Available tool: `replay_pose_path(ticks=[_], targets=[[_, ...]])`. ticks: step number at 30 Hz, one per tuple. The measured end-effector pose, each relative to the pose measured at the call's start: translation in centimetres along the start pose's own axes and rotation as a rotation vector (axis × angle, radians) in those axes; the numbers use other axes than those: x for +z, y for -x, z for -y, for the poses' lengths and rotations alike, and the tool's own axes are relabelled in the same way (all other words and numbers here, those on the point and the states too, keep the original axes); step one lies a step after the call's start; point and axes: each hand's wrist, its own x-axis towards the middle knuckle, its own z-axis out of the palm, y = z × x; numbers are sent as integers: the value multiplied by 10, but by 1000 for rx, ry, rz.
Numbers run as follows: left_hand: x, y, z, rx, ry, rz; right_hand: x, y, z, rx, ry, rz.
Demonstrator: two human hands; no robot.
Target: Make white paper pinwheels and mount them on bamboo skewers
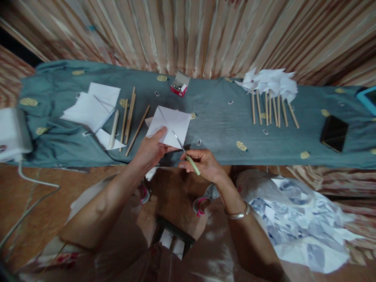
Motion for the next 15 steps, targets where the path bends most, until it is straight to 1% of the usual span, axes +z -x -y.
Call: replay_pose_path(ticks=[5,9,12,15], targets=[[0,-1,0,-5,-17,-16,2,0,1,41,-11,-8],[1,-4,-4,24,-9,-35,1,2,1,72,8,-10],[0,-6,-10,53,0,-29,-4,5,-1,72,68,-17],[-1,-8,-16,85,-1,-25,-14,9,-6,21,202,-53]])
